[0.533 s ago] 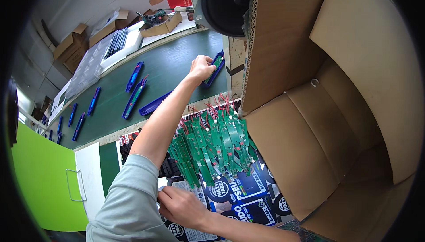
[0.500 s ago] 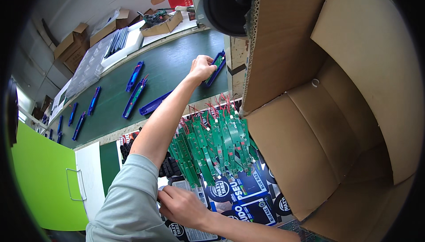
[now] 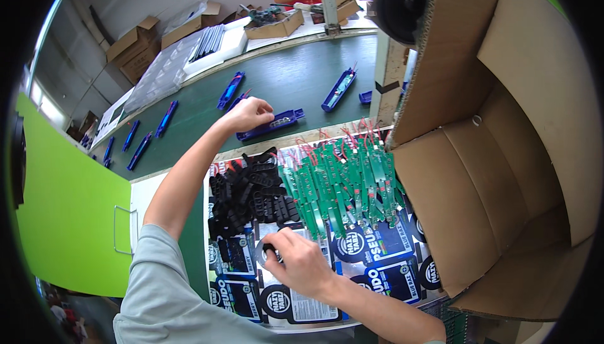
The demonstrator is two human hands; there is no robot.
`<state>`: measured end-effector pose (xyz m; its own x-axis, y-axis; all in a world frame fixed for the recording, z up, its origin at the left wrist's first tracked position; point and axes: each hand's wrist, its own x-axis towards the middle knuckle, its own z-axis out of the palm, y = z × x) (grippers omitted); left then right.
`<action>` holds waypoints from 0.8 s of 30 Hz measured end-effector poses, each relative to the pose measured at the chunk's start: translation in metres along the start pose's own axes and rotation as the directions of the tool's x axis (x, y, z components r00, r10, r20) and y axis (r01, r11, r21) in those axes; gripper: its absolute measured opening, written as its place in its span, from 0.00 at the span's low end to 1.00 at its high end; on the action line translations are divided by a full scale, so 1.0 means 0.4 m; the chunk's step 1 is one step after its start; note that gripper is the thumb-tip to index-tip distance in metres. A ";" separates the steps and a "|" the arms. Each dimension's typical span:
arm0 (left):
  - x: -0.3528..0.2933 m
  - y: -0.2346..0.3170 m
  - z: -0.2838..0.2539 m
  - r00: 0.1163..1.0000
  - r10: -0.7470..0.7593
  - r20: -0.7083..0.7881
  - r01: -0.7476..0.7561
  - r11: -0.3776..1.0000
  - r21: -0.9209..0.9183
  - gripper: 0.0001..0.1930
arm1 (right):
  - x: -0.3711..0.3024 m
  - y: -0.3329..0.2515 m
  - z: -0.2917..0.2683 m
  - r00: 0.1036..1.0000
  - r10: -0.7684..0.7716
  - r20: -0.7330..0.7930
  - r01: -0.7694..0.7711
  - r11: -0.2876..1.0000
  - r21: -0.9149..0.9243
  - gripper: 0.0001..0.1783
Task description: The person picks up a blue plastic housing, inserts a black rubber piece, and then places a green circuit board into the housing. They press the components together and place the assembled unit onto a conveyor belt before repeating the process.
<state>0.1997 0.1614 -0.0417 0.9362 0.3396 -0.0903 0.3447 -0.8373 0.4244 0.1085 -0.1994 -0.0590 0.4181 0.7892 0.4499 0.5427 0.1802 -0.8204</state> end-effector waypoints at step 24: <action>-0.735 0.229 0.151 0.957 -0.148 -0.248 -0.171 0.401 -0.900 0.15 | 0.016 -0.052 -0.028 0.949 0.205 -0.239 -0.181 0.976 0.117 0.11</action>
<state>-0.0398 -0.0411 -0.0305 0.8285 0.5551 0.0739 -0.0831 -0.0086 0.9965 0.1080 -0.2048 -0.0350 0.6819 0.6458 0.3434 0.3692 0.1014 -0.9238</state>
